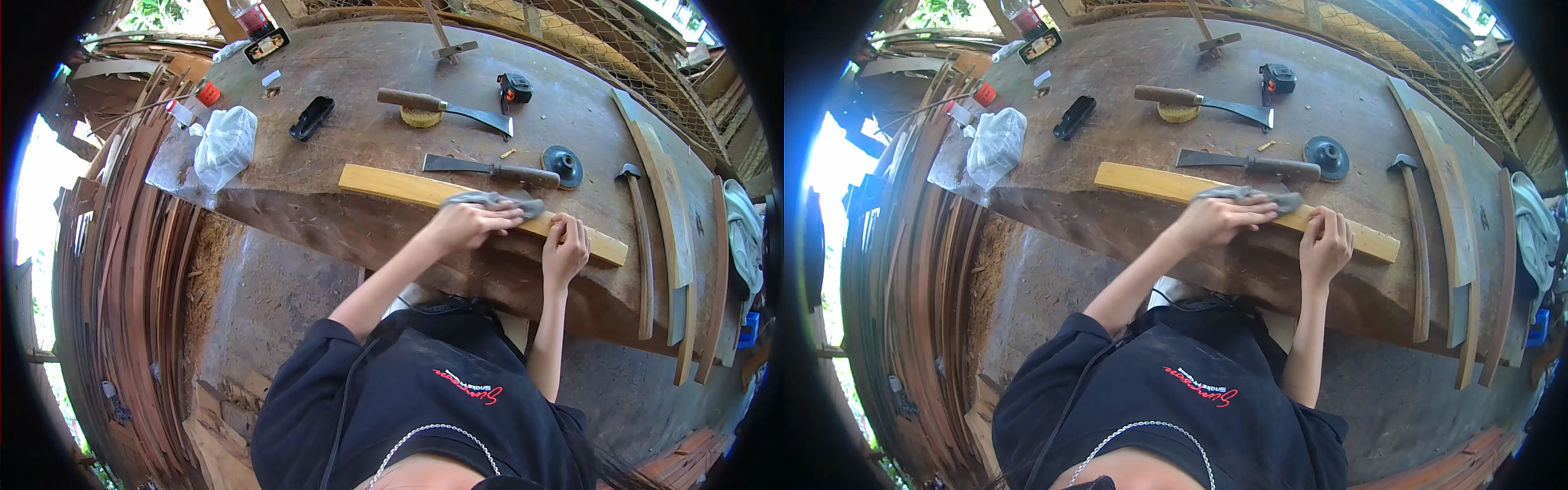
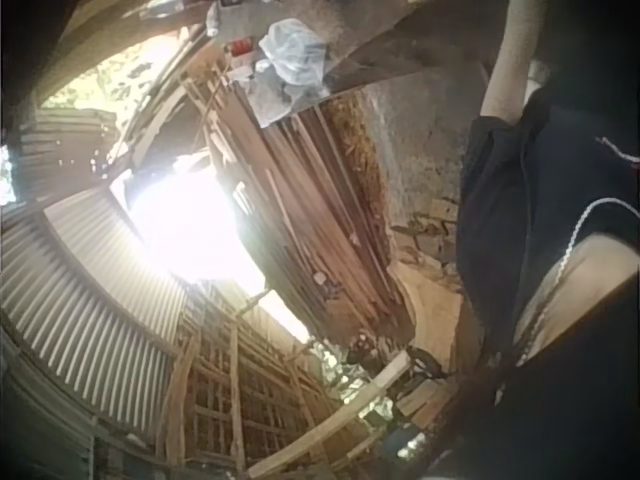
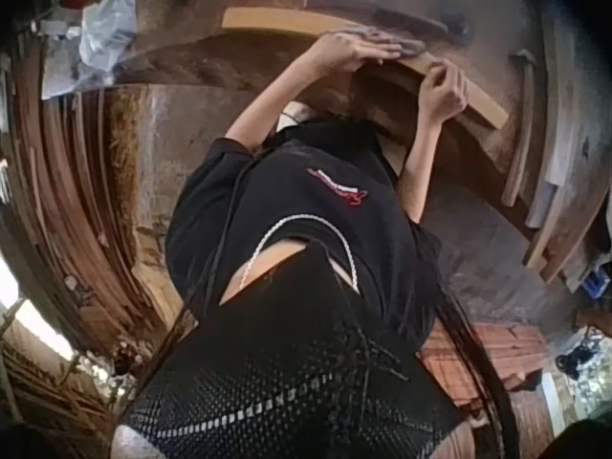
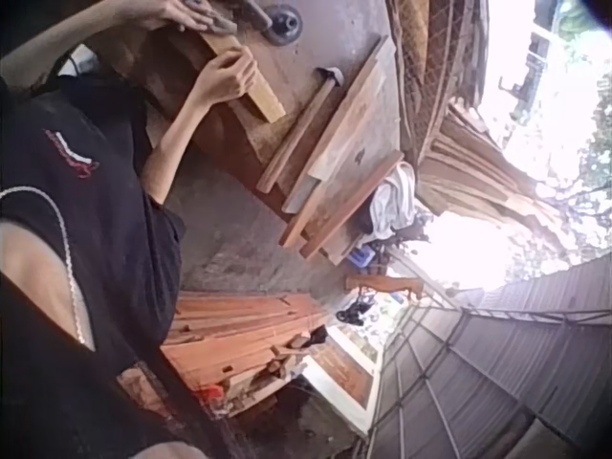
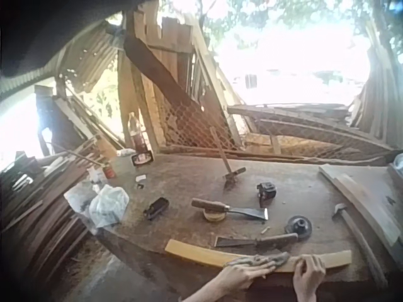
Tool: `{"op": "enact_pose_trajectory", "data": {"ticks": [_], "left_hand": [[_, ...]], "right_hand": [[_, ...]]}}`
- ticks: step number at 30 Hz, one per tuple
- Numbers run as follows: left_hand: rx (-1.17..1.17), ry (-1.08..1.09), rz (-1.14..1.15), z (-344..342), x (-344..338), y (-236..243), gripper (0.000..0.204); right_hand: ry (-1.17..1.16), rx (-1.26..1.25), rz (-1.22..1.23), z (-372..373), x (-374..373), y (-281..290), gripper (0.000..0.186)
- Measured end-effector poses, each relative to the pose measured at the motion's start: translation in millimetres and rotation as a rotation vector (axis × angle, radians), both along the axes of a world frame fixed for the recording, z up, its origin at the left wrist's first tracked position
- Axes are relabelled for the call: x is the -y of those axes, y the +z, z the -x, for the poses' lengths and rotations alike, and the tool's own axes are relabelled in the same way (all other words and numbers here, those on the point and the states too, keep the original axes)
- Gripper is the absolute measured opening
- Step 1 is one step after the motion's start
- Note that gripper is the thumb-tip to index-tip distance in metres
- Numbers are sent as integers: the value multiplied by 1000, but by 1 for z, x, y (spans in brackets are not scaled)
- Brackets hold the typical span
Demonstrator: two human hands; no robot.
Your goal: The person smooths a long, thin piece of wood with a sanding block. They then use a chisel and a mallet to carve and shape the wood. Finally, they use a sanding disc to further smooth the surface of the wood.
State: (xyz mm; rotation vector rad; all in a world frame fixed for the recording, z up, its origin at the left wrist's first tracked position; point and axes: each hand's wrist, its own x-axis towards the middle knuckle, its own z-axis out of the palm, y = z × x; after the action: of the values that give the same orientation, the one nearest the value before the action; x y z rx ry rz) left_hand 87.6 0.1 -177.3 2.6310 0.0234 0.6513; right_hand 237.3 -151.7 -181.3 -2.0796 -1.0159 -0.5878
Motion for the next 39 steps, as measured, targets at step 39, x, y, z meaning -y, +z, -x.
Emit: {"op": "enact_pose_trajectory", "data": {"ticks": [39], "left_hand": [[37,70,-22,-15,28,2,47]], "right_hand": [[16,8,-62,-1,-2,1,8]]}}
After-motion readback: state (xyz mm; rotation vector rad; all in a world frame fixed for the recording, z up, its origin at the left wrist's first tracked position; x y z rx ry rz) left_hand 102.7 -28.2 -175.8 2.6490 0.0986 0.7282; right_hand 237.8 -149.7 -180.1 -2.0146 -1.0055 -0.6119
